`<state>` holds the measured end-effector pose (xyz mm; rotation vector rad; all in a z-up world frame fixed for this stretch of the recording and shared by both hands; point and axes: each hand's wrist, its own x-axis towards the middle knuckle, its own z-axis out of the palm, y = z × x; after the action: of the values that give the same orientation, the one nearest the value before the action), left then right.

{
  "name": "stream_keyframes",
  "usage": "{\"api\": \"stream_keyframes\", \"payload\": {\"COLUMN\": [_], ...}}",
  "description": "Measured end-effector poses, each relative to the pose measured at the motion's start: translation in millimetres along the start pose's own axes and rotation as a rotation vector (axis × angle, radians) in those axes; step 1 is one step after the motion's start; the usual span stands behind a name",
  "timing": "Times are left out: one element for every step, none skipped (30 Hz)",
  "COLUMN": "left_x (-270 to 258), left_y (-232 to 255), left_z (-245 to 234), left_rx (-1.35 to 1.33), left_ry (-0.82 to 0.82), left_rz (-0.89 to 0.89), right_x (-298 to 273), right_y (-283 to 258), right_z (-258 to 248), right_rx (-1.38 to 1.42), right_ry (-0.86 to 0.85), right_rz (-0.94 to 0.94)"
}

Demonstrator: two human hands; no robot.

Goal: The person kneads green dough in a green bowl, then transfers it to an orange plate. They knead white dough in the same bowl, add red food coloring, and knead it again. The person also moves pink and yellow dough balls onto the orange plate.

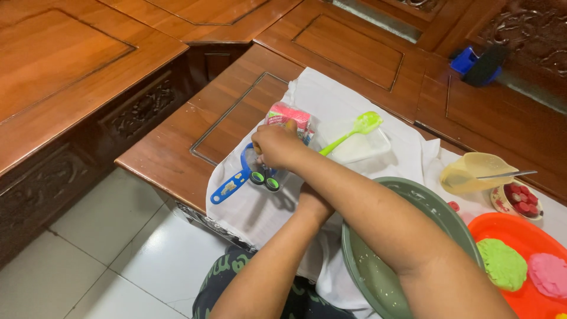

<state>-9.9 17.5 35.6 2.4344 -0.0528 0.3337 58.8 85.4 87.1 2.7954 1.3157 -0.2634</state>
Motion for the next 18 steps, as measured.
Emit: {"api": "stream_keyframes", "payload": {"left_x": [-1, -2, -3, -4, -5, -5, -5, -5, -5, -5, -5, -6, -7, -8, -9, -13, -16, -19], "left_y": [1, 1, 2, 3, 5, 8, 9, 11, 13, 14, 15, 17, 18, 19, 21, 20, 21, 22], "left_z": [-3, -5, -8, -10, -12, -13, -16, -19, -21, -24, -26, -29, -32, -34, -37, -40, -44, -47], "left_rx": [0.003, -0.002, -0.006, -0.004, -0.010, -0.016, -0.015, -0.022, -0.029, -0.028, -0.034, -0.040, -0.039, -0.044, -0.050, -0.049, -0.055, -0.061], "left_ry": [-0.001, -0.014, -0.028, -0.028, -0.041, -0.054, -0.055, -0.068, -0.083, -0.085, -0.101, -0.117, -0.121, -0.138, -0.156, -0.161, -0.178, -0.195], "left_rz": [0.001, -0.006, -0.012, -0.011, -0.017, -0.022, -0.018, -0.022, -0.025, -0.021, -0.024, -0.028, -0.023, -0.027, -0.029, -0.024, -0.023, -0.022], "right_x": [-8, -16, -24, -14, -5, 5, -3, -12, -20, -23, -26, -30, -48, -66, -85, -107, -130, -153], "right_y": [-6, -13, -19, -10, 0, 11, 9, 7, 5, 8, 12, 15, 18, 20, 23, 34, 44, 55], "right_z": [-12, -23, -35, -19, -4, 11, 5, 0, -6, -8, -8, -9, -18, -27, -37, -35, -35, -34], "right_rx": [0.002, -0.006, -0.015, -0.013, -0.053, -0.093, -0.094, -0.030, 0.034, 0.034, 0.091, 0.148, 0.150, 0.226, 0.301, 0.302, 0.378, 0.452], "right_ry": [0.002, -0.031, -0.064, -0.062, 0.011, 0.084, 0.086, 0.097, 0.107, 0.109, 0.150, 0.191, 0.193, 0.226, 0.259, 0.262, 0.310, 0.359], "right_rz": [0.000, 0.030, 0.060, 0.060, 0.024, -0.013, -0.009, -0.044, -0.078, -0.074, -0.051, -0.028, -0.023, -0.006, 0.013, 0.019, -0.031, -0.082]}}
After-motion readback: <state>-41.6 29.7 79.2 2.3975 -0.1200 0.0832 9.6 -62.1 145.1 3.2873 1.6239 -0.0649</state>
